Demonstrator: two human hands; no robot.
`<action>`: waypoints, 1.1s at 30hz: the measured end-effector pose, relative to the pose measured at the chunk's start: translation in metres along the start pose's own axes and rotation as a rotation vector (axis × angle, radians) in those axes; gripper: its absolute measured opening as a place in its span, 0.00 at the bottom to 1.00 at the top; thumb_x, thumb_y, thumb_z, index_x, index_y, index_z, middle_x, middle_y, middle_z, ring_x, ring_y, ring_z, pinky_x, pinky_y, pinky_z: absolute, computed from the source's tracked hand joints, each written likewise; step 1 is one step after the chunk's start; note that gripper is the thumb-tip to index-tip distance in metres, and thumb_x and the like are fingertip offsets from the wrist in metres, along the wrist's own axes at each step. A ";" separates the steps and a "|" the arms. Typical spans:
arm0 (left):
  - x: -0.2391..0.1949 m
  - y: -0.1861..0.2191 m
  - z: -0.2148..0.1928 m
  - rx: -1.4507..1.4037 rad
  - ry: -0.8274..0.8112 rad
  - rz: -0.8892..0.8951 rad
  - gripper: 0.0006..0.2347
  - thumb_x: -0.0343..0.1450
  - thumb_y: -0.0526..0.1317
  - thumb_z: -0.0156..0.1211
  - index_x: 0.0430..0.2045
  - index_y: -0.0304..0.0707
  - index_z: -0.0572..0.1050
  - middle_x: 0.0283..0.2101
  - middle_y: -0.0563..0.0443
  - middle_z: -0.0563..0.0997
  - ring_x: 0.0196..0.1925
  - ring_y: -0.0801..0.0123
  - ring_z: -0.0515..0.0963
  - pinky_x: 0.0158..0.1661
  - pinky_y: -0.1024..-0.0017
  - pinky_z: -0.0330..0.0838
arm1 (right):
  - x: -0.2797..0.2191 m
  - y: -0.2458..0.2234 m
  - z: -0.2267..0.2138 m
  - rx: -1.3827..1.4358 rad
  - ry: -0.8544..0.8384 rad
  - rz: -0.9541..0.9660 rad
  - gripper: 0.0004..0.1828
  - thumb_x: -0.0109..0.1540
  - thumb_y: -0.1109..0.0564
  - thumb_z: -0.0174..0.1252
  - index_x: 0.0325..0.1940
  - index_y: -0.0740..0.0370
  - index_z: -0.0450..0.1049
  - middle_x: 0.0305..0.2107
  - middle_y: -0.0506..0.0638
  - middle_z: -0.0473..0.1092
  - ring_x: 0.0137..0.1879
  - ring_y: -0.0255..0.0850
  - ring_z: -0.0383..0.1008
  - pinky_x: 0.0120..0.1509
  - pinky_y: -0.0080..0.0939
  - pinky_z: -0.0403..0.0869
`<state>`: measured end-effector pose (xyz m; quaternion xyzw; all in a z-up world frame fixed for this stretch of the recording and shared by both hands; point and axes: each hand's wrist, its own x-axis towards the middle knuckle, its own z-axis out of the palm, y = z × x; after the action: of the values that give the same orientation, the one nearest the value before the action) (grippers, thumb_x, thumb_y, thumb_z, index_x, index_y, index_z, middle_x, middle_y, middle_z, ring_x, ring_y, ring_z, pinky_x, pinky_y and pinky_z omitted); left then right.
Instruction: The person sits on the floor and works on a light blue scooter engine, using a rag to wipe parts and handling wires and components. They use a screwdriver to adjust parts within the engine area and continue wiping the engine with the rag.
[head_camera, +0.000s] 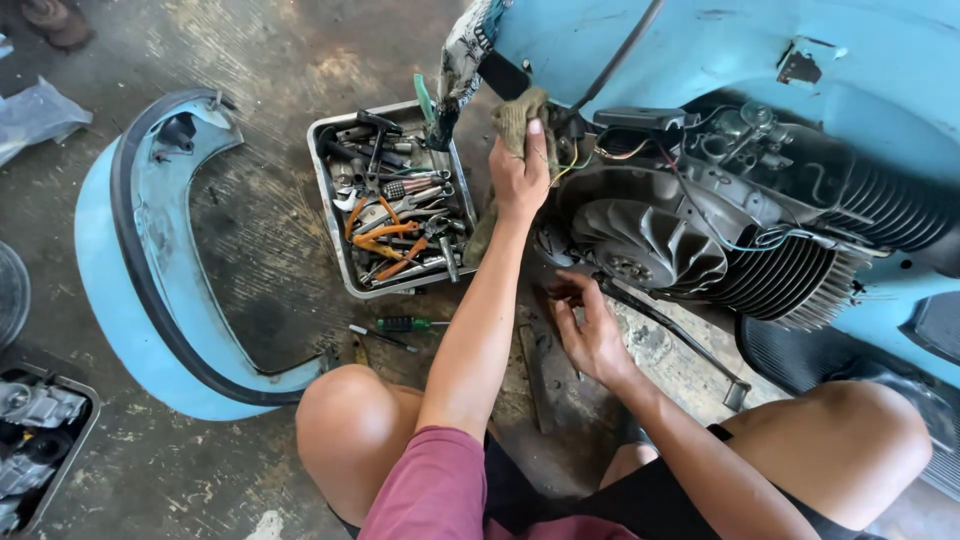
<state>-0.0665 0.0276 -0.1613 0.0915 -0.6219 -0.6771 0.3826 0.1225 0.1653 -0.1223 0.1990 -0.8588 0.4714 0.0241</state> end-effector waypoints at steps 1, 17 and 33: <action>-0.002 -0.002 0.002 -0.001 0.001 -0.002 0.14 0.77 0.44 0.54 0.47 0.28 0.76 0.44 0.27 0.80 0.52 0.34 0.79 0.46 0.46 0.75 | -0.001 0.002 0.001 -0.002 -0.001 0.001 0.23 0.66 0.64 0.53 0.67 0.63 0.68 0.43 0.63 0.77 0.47 0.59 0.81 0.48 0.54 0.80; 0.021 -0.005 -0.013 -0.173 -0.075 -0.510 0.26 0.75 0.59 0.52 0.46 0.28 0.79 0.47 0.27 0.81 0.56 0.39 0.78 0.55 0.45 0.69 | -0.020 0.007 0.006 0.063 -0.015 -0.027 0.23 0.65 0.67 0.52 0.66 0.68 0.68 0.42 0.63 0.76 0.47 0.58 0.81 0.47 0.54 0.79; 0.049 0.037 -0.039 0.098 -0.555 -0.235 0.19 0.71 0.53 0.64 0.43 0.35 0.76 0.39 0.36 0.84 0.50 0.41 0.82 0.45 0.46 0.75 | -0.052 0.021 -0.022 0.013 -0.007 0.100 0.24 0.64 0.65 0.53 0.66 0.64 0.68 0.43 0.59 0.77 0.49 0.54 0.82 0.50 0.50 0.79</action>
<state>-0.0623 -0.0313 -0.1188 -0.0074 -0.7199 -0.6849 0.1123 0.1593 0.2103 -0.1384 0.1576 -0.8647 0.4769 -0.0040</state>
